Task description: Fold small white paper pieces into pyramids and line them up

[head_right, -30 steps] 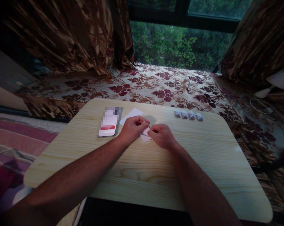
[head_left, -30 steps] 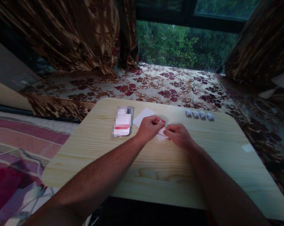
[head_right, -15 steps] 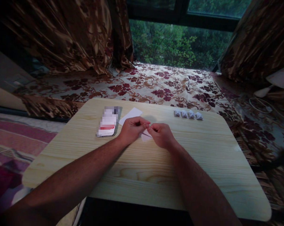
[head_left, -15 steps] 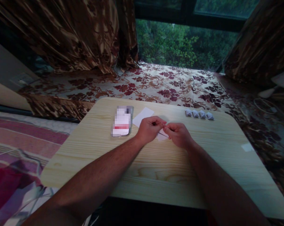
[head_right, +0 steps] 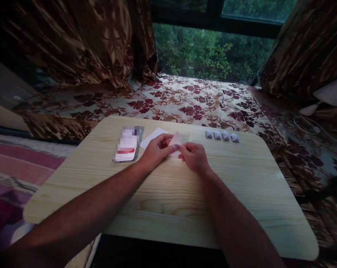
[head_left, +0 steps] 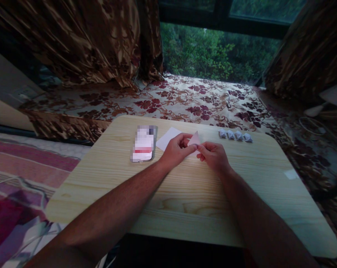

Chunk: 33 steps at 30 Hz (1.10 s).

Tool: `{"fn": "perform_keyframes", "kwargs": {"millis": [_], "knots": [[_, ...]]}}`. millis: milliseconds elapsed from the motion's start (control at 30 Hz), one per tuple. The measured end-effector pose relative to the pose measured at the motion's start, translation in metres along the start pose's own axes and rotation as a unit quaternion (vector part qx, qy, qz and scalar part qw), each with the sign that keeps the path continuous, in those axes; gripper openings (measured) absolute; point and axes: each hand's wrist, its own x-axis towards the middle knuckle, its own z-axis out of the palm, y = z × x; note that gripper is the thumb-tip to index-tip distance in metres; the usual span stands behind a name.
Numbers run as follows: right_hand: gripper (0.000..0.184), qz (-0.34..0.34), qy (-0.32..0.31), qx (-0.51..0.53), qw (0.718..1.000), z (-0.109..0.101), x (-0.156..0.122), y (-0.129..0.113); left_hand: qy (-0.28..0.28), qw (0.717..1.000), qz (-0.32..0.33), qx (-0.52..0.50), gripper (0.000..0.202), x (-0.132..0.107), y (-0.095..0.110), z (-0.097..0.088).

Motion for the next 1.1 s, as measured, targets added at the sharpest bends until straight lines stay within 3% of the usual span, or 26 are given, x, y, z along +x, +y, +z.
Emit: {"fn": "perform_keyframes", "kwargs": {"millis": [233, 467, 800, 967, 1100], "knots": [[0.026, -0.010, 0.022, 0.008, 1.000, 0.0008, 0.0015, -0.0015, 0.016, 0.999, -0.009, 0.042, 0.025, 0.0024, -0.0017, -0.0011], [0.019, -0.070, 0.039, 0.009, 0.997, -0.0022, 0.0019, 0.0005, -0.006, 0.999, -0.008, 0.048, 0.035, 0.0007, 0.0003, -0.0016], [0.009, -0.067, 0.021, 0.031, 0.997, 0.0006, 0.0017, 0.0028, 0.031, 0.998, -0.017, 0.043, 0.022, 0.0007, 0.0028, -0.0002], [0.013, -0.070, 0.031, 0.039, 0.996, 0.0023, 0.0003, 0.0035, 0.044, 0.998, -0.023, 0.032, 0.021, 0.0008, 0.0019, -0.0001], [0.022, -0.090, 0.001, 0.060, 0.994, 0.0010, -0.0006, 0.0037, 0.055, 0.998, -0.034, 0.014, 0.015, 0.0004, 0.0036, 0.0008]]}}
